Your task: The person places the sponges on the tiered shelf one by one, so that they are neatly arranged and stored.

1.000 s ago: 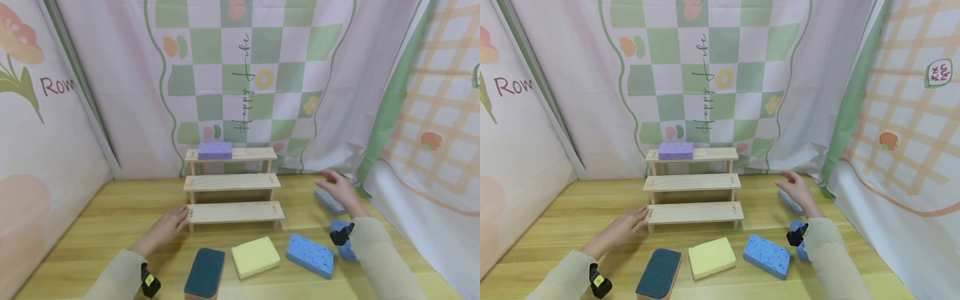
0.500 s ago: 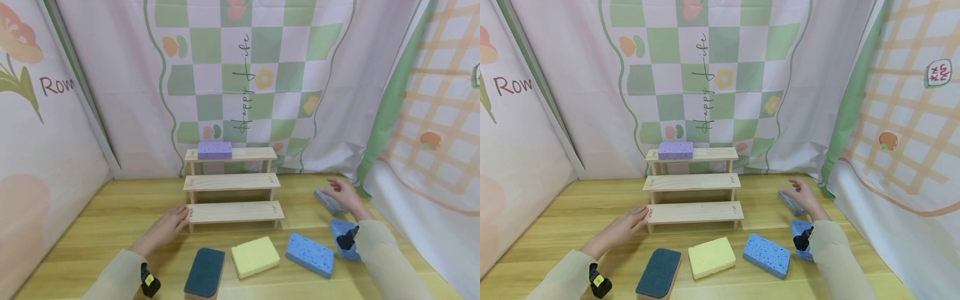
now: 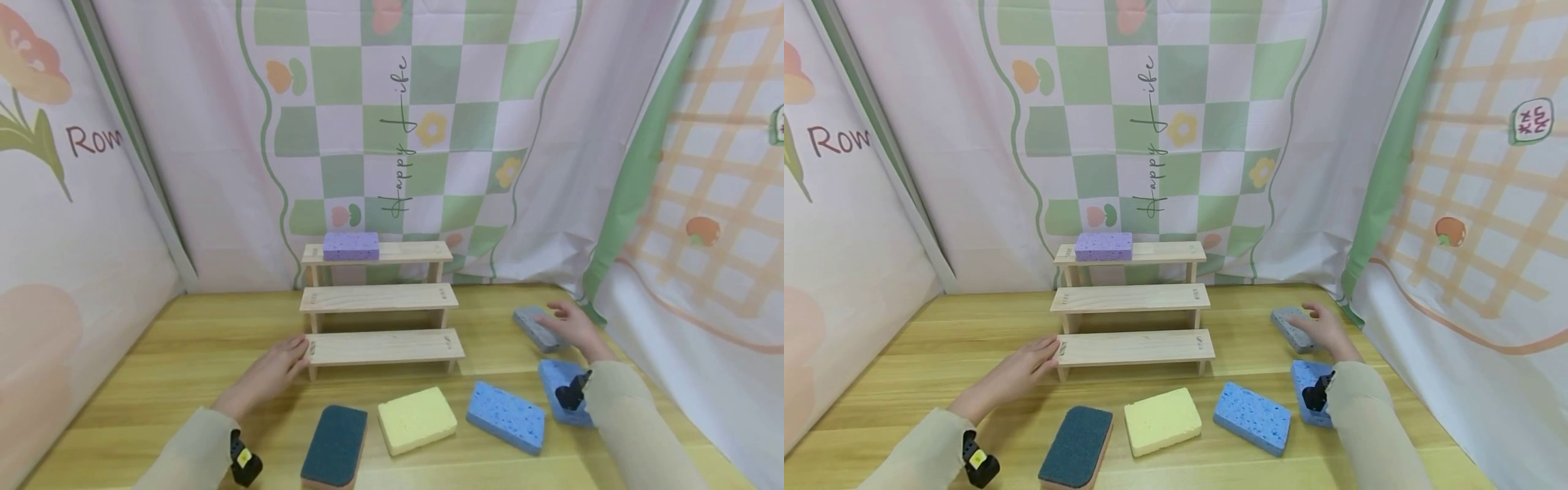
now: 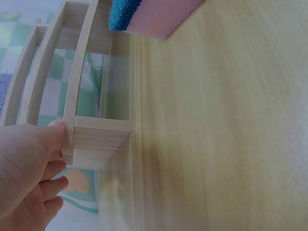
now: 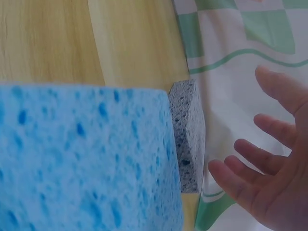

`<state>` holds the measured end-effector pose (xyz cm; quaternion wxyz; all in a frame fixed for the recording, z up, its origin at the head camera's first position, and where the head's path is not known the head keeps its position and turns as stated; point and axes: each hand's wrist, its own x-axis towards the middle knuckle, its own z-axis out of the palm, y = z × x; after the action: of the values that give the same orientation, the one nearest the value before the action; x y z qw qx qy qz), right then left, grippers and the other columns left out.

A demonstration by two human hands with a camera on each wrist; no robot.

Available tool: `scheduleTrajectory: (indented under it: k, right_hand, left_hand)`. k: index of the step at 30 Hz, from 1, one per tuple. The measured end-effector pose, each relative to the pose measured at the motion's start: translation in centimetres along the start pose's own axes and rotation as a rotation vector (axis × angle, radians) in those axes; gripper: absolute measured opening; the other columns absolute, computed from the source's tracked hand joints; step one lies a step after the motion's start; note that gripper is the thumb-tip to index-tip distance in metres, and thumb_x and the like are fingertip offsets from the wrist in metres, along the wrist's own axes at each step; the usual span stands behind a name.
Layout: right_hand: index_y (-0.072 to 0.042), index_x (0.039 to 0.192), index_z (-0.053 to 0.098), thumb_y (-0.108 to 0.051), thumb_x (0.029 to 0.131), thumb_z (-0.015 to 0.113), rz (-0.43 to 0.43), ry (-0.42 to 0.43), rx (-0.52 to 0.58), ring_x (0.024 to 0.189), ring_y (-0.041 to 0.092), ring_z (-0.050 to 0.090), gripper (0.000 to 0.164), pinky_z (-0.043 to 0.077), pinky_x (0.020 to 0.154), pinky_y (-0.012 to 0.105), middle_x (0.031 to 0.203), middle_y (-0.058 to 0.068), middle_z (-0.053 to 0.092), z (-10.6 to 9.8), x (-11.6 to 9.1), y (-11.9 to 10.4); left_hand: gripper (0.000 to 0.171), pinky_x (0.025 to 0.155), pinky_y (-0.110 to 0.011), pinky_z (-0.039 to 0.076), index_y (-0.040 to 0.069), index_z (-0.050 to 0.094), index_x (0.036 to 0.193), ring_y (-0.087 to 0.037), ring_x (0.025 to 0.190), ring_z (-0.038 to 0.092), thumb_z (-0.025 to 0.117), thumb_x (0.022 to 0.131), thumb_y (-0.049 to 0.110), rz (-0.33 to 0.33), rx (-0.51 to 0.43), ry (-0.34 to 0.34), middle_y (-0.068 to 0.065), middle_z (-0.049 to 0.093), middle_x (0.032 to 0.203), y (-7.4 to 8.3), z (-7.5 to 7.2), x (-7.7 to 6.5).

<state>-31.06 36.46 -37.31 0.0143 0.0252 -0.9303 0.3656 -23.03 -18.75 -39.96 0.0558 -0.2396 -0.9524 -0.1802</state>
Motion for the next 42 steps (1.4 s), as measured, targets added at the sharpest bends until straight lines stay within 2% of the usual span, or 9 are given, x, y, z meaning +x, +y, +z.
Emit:
scheduleTrajectory:
  k: [14, 21, 26, 35, 42]
  right_hand:
    - [0.014, 0.137, 0.022, -0.038, 0.091, 0.055, 0.143, -0.119, -0.007, 0.117, 0.056, 0.028, 0.076, 0.041, 0.089, 0.055, 0.132, 0.046, 0.014, -0.5, 0.2, 1.3]
    - [0.015, 0.136, 0.024, -0.033, 0.09, 0.058, 0.125, -0.136, -0.014, 0.117, 0.058, 0.026, 0.074, 0.041, 0.089, 0.056, 0.13, 0.048, 0.013, -0.3, 0.5, 1.6]
    - [0.014, 0.137, 0.024, -0.031, 0.09, 0.059, 0.111, -0.147, -0.021, 0.118, 0.057, 0.026, 0.073, 0.039, 0.09, 0.057, 0.134, 0.044, 0.015, 0.0, 0.9, 1.9]
    - [0.015, 0.134, 0.029, -0.025, 0.089, 0.061, 0.076, -0.159, -0.078, 0.114, 0.054, 0.034, 0.068, 0.04, 0.088, 0.055, 0.131, 0.042, 0.024, 0.2, 1.3, 2.1]
    - [0.012, 0.133, 0.035, -0.023, 0.088, 0.062, 0.077, -0.181, -0.118, 0.116, 0.053, 0.032, 0.063, 0.033, 0.092, 0.061, 0.133, 0.041, 0.024, 0.3, 1.5, 2.5]
  left_hand:
    - [0.046, 0.102, -0.05, 0.029, -0.01, 0.041, 0.133, -0.039, 0.127, 0.033, 0.048, 0.098, 0.019, 0.001, -0.002, 0.006, -0.025, 0.035, 0.139, 0.1, -0.1, -0.1]
    - [0.047, 0.103, -0.049, 0.028, -0.009, 0.04, 0.135, -0.038, 0.128, 0.032, 0.047, 0.098, 0.021, -0.004, -0.017, -0.006, -0.024, 0.033, 0.14, 0.0, -0.1, 0.0]
    - [0.048, 0.103, -0.049, 0.028, -0.007, 0.039, 0.136, -0.037, 0.129, 0.031, 0.047, 0.098, 0.021, -0.009, -0.022, -0.01, -0.023, 0.032, 0.141, 0.0, 0.0, 0.0]
    - [0.048, 0.102, -0.05, 0.029, -0.008, 0.039, 0.135, -0.038, 0.128, 0.032, 0.047, 0.098, 0.021, 0.0, -0.013, -0.012, -0.024, 0.033, 0.141, 0.0, 0.0, 0.1]
    - [0.047, 0.102, -0.05, 0.029, -0.009, 0.04, 0.134, -0.039, 0.128, 0.032, 0.047, 0.098, 0.02, 0.005, -0.01, -0.014, -0.025, 0.033, 0.14, -0.1, 0.0, 0.2]
